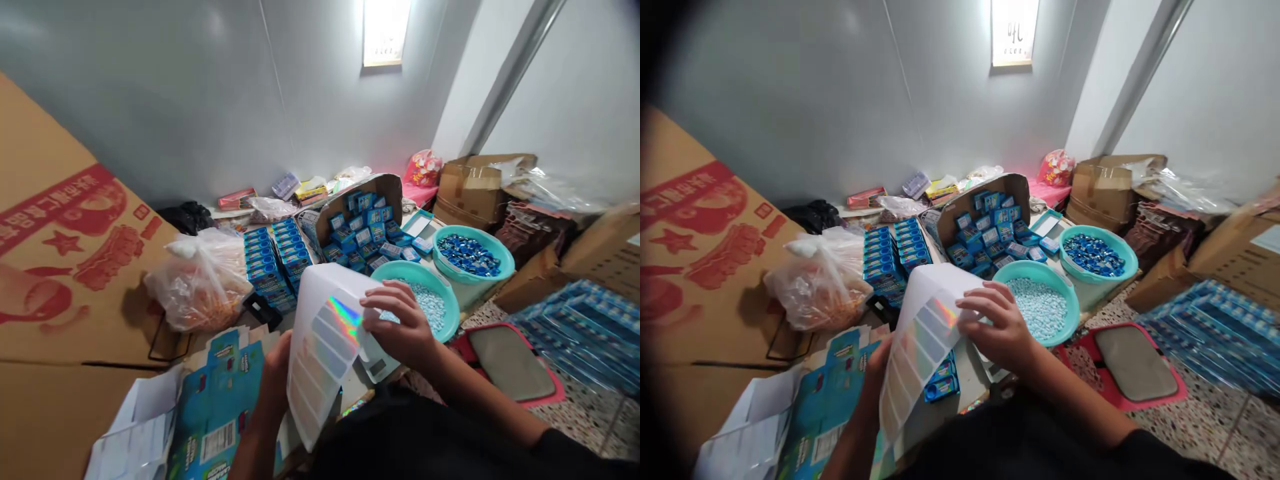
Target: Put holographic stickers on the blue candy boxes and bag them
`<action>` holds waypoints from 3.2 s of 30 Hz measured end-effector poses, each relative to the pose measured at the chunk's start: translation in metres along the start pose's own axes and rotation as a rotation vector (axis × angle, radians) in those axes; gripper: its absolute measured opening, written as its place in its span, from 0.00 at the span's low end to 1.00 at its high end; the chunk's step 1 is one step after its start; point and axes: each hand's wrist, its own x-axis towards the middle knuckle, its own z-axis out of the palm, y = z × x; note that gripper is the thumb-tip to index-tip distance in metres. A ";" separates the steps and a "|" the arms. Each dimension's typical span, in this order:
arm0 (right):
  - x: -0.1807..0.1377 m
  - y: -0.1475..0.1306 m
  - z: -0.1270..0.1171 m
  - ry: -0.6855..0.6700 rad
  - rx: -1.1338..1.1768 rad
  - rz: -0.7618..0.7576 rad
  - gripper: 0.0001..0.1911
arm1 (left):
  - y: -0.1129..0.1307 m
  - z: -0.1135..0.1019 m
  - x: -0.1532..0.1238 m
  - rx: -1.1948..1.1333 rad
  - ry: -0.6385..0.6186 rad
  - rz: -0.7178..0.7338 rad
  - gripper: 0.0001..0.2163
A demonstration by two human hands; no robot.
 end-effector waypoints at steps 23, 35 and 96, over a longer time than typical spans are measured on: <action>0.008 0.029 0.029 0.056 0.320 -0.378 0.07 | 0.114 0.019 0.000 -0.274 0.023 -0.317 0.56; 0.038 0.020 0.011 -0.609 0.260 -0.166 0.32 | 0.107 -0.006 -0.029 0.129 0.052 -0.381 0.15; 0.020 -0.005 0.039 -1.047 0.245 -0.109 0.13 | 0.053 0.059 -0.080 0.811 0.440 0.253 0.11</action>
